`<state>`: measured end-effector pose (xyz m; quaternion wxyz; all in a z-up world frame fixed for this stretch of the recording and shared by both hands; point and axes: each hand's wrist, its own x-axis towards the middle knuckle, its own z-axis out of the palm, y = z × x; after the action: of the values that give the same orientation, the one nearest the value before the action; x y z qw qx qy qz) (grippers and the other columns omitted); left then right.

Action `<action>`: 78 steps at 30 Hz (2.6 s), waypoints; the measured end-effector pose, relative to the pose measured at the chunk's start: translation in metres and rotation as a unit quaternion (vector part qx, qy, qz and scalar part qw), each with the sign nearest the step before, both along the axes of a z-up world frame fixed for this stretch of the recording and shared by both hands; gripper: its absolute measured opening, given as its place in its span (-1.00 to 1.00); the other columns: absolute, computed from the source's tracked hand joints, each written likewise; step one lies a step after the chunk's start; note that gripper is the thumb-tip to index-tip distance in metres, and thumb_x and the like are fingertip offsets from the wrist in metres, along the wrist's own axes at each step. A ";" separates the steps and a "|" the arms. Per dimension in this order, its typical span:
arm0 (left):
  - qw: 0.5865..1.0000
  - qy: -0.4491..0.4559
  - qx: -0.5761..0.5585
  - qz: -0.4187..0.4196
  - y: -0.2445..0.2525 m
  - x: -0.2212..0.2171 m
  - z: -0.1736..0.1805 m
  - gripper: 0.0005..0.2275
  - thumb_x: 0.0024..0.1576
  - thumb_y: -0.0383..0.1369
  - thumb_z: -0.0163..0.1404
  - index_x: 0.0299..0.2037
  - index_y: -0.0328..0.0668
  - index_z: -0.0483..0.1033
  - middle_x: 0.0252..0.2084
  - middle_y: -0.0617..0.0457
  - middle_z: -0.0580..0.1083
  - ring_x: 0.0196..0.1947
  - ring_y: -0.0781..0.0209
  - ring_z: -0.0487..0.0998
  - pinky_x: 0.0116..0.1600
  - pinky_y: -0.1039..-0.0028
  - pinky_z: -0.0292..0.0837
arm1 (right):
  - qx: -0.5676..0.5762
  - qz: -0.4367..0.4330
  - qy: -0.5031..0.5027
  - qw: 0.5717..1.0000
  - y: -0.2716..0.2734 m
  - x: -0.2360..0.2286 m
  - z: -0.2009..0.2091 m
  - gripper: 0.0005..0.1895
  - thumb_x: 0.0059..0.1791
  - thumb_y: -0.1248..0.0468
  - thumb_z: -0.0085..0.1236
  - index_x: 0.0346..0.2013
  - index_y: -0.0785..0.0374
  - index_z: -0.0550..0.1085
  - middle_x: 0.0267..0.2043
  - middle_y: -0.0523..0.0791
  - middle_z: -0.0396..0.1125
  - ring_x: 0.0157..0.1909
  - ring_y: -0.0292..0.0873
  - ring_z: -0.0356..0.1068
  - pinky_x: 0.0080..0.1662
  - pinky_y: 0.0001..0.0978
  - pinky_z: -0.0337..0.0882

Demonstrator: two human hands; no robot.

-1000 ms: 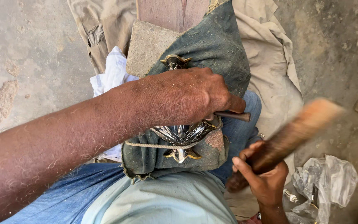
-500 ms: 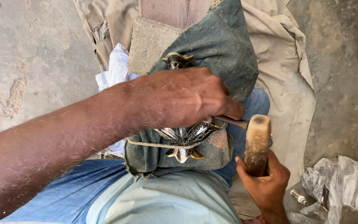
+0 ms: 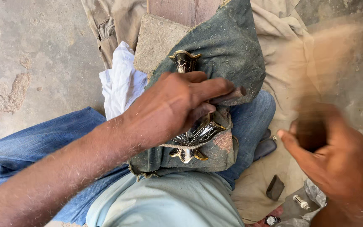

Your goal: The person sits on the floor and uses a hammer and chisel to shape and emboss a silver-colored metal object resting on a cushioned block. The person repeatedly strikes the chisel to create patterns and contours on the metal surface.

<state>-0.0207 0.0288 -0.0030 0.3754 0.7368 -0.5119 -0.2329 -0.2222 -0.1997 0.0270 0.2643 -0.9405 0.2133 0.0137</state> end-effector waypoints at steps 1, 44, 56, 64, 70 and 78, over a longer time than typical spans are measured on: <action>0.999 0.009 0.026 0.017 0.003 -0.003 0.000 -0.67 0.21 -0.39 0.11 0.19 -0.08 0.46 -0.30 -0.05 0.54 -0.38 0.02 0.63 -0.28 0.23 0.55 | -0.005 0.024 -0.008 1.000 -0.005 0.009 0.006 -0.53 -0.15 0.39 0.39 0.00 0.42 0.43 -0.33 -0.04 0.42 -0.37 -0.20 0.45 -0.31 -0.37 0.46; 0.968 0.073 -0.184 0.156 0.011 -0.015 -0.023 -0.72 0.18 -0.43 0.28 0.05 -0.23 0.52 -0.19 0.00 0.56 -0.26 0.32 0.64 -0.19 0.53 0.63 | 0.202 0.058 -0.112 0.971 -0.027 0.055 0.000 -0.70 0.04 0.44 0.36 -0.05 0.43 0.39 -0.32 0.00 0.44 -0.34 -0.18 0.51 -0.27 -0.37 0.55; 0.983 -0.030 -0.036 -0.180 -0.050 0.026 0.002 -0.61 0.14 -0.44 0.10 0.21 -0.10 0.46 -0.20 -0.09 0.62 -0.26 0.10 0.70 -0.17 0.29 0.61 | 0.497 -0.198 -0.242 0.809 0.063 -0.077 -0.092 -0.36 -0.13 0.57 0.24 0.18 0.34 0.22 -0.29 -0.03 0.38 -0.29 -0.19 0.46 -0.23 -0.32 0.57; 0.967 -0.095 0.032 -0.236 -0.060 0.024 0.012 -0.67 0.15 -0.46 -0.03 0.13 -0.01 0.53 -0.27 -0.17 0.61 -0.22 -0.12 0.66 -0.15 0.14 0.57 | 0.293 -0.256 -0.128 0.912 0.081 -0.089 -0.099 -0.68 -0.17 0.55 0.34 -0.19 0.40 0.44 -0.43 -0.04 0.44 -0.44 -0.21 0.50 -0.34 -0.34 0.54; 0.965 -0.064 0.041 -0.253 -0.063 0.026 0.012 -0.67 0.18 -0.50 -0.12 0.12 0.04 0.52 -0.31 -0.08 0.62 -0.25 -0.01 0.68 -0.19 0.19 0.58 | 0.154 -0.237 -0.169 0.944 0.084 -0.072 -0.080 -0.80 -0.11 0.54 0.35 -0.28 0.39 0.49 -0.44 -0.03 0.46 -0.44 -0.24 0.48 -0.28 -0.37 0.51; 0.966 -0.067 0.007 -0.250 -0.059 0.027 0.016 -0.75 0.18 -0.45 -0.07 0.02 -0.04 0.56 -0.37 -0.07 0.61 -0.28 0.02 0.69 -0.25 0.23 0.59 | 0.068 -0.166 -0.122 0.976 0.075 -0.064 -0.084 -0.68 -0.21 0.47 0.43 -0.25 0.42 0.48 -0.37 -0.06 0.47 -0.38 -0.26 0.47 -0.26 -0.40 0.46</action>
<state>0.0066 -0.0305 0.0126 0.2644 0.6019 -0.7023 -0.2731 -0.2858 -0.1247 -0.0570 0.3507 -0.8660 0.3314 -0.1310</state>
